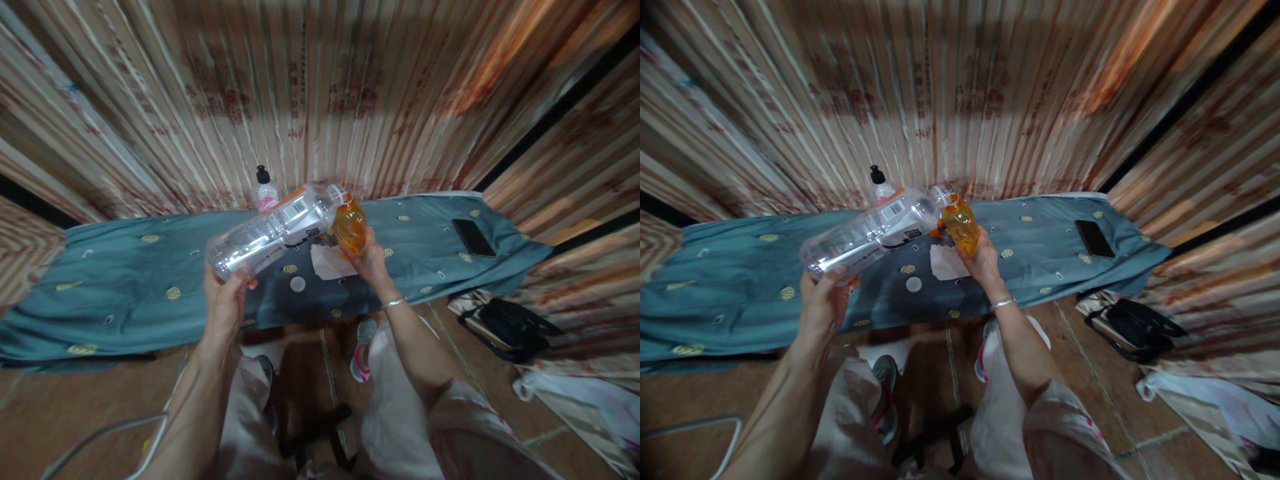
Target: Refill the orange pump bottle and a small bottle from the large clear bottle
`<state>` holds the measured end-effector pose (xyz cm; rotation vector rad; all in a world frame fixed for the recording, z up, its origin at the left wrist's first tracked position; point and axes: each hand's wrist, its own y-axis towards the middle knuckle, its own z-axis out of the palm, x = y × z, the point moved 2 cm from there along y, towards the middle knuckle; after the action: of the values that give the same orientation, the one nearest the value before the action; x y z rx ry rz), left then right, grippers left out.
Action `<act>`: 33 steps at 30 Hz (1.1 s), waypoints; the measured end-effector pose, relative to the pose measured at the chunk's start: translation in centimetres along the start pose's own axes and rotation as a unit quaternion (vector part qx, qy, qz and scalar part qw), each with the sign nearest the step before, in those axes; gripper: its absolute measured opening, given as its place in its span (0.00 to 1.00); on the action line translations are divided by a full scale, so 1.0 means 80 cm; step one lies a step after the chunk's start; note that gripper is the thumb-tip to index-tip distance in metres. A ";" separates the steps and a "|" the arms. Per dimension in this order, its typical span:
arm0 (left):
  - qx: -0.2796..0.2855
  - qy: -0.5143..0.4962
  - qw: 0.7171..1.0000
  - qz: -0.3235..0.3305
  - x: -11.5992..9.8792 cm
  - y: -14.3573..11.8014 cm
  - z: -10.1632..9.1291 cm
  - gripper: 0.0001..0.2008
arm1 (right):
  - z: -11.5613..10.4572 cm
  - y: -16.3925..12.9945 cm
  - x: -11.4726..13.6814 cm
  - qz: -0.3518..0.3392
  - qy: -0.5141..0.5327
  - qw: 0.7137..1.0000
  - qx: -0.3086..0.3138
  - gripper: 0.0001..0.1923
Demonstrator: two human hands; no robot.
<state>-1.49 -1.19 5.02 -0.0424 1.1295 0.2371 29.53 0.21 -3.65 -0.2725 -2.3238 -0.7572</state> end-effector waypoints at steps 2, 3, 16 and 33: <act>0.000 0.002 1.000 0.002 0.000 0.000 0.000 0.30 | 0.000 0.000 0.000 -0.003 0.002 1.000 0.000 0.34; 0.000 0.003 1.000 0.003 0.000 0.000 0.000 0.30 | 0.000 0.000 0.000 -0.004 0.002 1.000 0.001 0.34; -0.003 -0.007 1.000 -0.001 -0.001 -0.001 0.002 0.30 | 0.001 0.000 0.000 -0.003 -0.006 1.000 0.001 0.34; 0.003 -0.004 1.000 0.010 0.000 0.001 0.000 0.29 | -0.001 0.000 0.003 -0.013 -0.002 1.000 0.004 0.33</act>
<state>-1.52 -1.13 5.03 -0.0243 1.1239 0.2522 29.41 0.19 -3.46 -0.2420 -2.3368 -0.7611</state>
